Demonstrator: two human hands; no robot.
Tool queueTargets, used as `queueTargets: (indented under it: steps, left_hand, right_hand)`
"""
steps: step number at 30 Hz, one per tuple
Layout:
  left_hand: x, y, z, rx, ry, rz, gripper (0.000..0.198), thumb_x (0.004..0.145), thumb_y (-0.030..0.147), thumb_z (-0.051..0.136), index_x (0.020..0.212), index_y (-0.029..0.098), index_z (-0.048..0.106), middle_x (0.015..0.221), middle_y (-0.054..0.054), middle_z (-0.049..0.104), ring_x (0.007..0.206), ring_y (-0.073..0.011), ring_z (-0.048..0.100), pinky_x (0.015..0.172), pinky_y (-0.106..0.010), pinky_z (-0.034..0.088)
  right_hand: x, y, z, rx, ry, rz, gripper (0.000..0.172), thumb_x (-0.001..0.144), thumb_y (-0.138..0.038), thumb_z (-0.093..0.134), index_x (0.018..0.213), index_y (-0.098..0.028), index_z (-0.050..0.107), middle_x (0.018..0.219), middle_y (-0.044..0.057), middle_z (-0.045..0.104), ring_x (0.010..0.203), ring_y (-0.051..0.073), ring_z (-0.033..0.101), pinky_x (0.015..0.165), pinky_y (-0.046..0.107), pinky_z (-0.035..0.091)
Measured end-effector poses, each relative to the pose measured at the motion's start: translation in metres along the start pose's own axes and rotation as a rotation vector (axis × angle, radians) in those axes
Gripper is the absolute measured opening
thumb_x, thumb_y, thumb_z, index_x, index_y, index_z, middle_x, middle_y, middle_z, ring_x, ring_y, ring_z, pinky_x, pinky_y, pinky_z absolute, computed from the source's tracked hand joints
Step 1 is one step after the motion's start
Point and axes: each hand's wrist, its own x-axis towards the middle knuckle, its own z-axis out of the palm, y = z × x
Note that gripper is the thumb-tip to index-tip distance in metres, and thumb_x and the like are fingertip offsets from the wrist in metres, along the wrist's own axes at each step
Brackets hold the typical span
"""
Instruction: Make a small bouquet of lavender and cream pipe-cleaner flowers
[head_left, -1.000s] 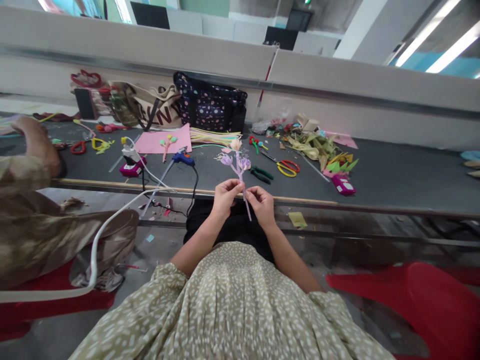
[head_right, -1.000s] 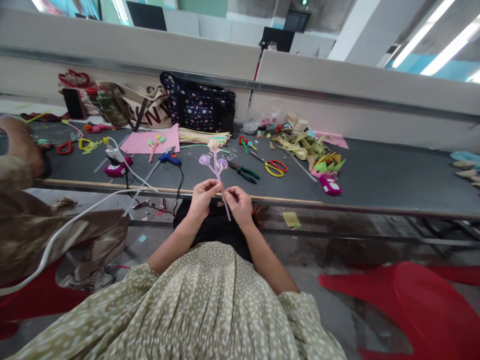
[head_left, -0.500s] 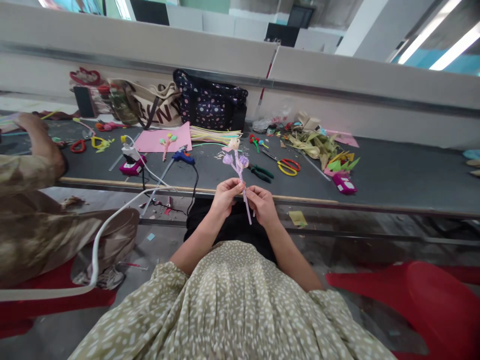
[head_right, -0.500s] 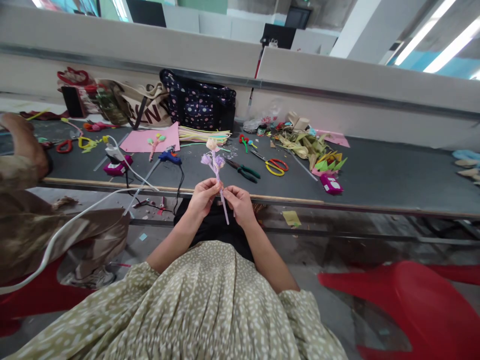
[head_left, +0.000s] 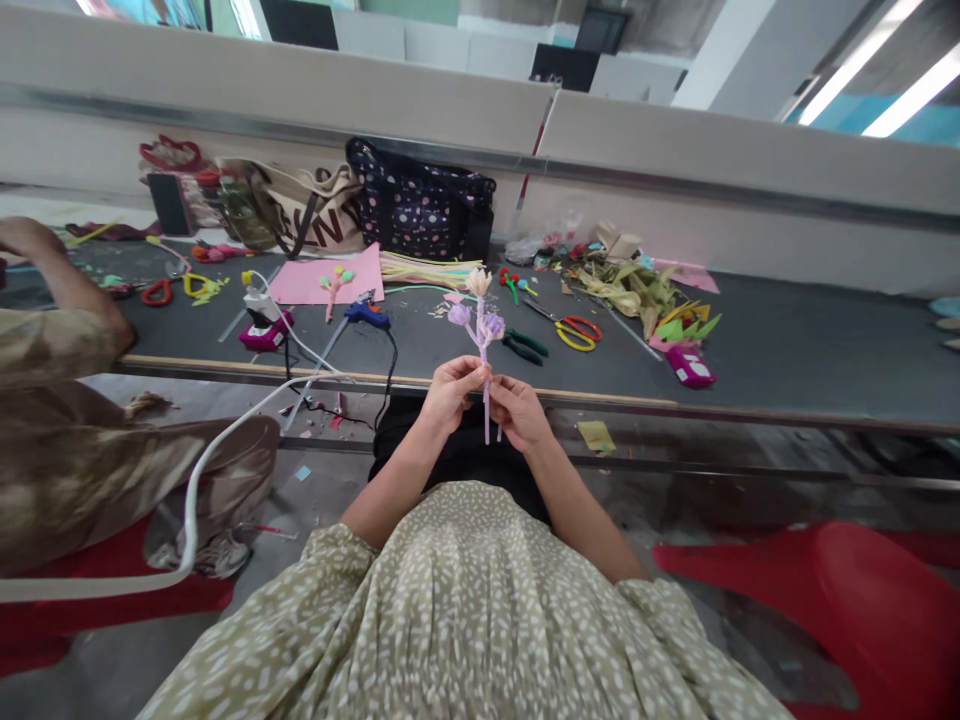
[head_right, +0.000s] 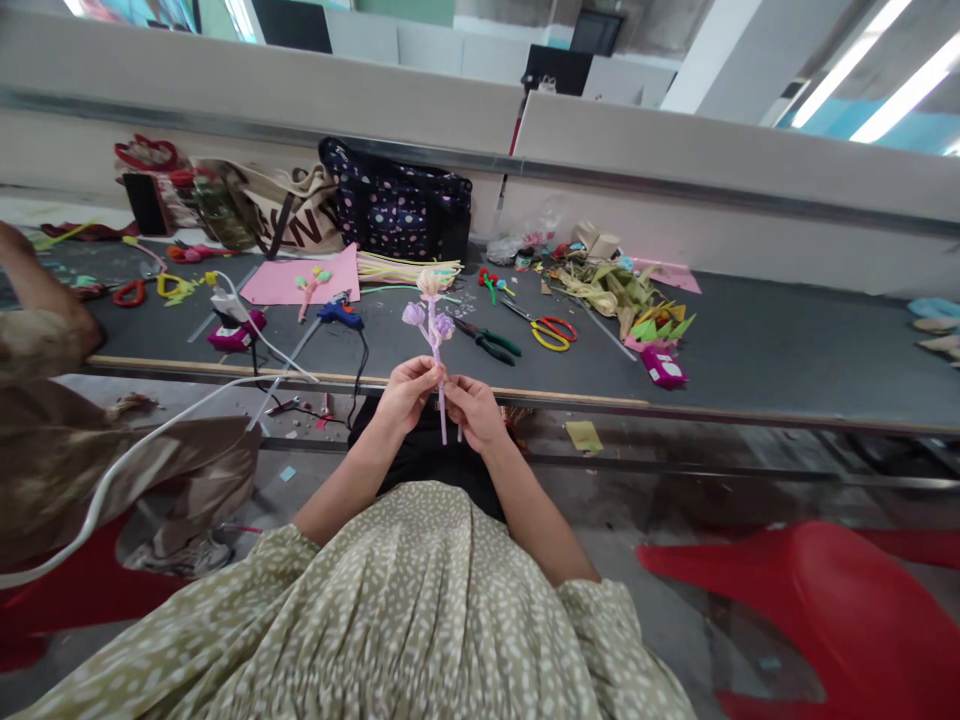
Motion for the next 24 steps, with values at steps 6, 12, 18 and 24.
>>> queueTargets:
  steps: [6,12,18,24]
  left_hand:
    - [0.001,-0.005,0.001,0.046,0.032,0.092,0.023,0.062,0.027,0.085,0.075,0.015,0.070,0.071,0.001,0.066,0.064,-0.0070,0.056,0.065,-0.019,0.045]
    - [-0.004,-0.012,0.008,0.196,0.125,0.197,0.027,0.063,0.031,0.083,0.082,0.015,0.070,0.074,0.000,0.067,0.066,-0.0102,0.058,0.068,-0.023,0.048]
    - [0.000,-0.017,0.008,0.239,0.164,0.233,0.027,0.061,0.034,0.084,0.071,0.015,0.067,0.067,0.001,0.063,0.062,-0.0099,0.055,0.063,-0.022,0.045]
    - [-0.001,-0.013,0.003,0.250,0.176,0.195,0.026,0.064,0.036,0.082,0.071,0.015,0.068,0.064,0.002,0.059,0.058,-0.0085,0.049,0.056,-0.021,0.040]
  right_hand:
    - [0.000,0.002,0.003,-0.139,0.128,-0.145,0.029,0.072,-0.041,0.076,0.073,-0.018,0.059,0.052,-0.009,0.036,0.042,0.004,0.021,0.040,0.021,0.014]
    - [-0.001,0.004,0.002,-0.448,0.290,-0.357,0.025,0.081,-0.044,0.065,0.077,-0.019,0.060,0.059,-0.006,0.044,0.051,0.008,0.033,0.048,0.022,0.029]
    - [-0.006,0.007,0.003,-1.009,0.463,-0.537,0.017,0.085,-0.037,0.057,0.080,-0.021,0.062,0.055,-0.006,0.040,0.052,0.011,0.036,0.058,0.025,0.032]
    - [-0.010,0.003,0.005,-1.073,0.370,-0.564,0.019,0.087,-0.036,0.056,0.083,-0.020,0.065,0.060,-0.004,0.049,0.055,0.012,0.042,0.060,0.026,0.035]
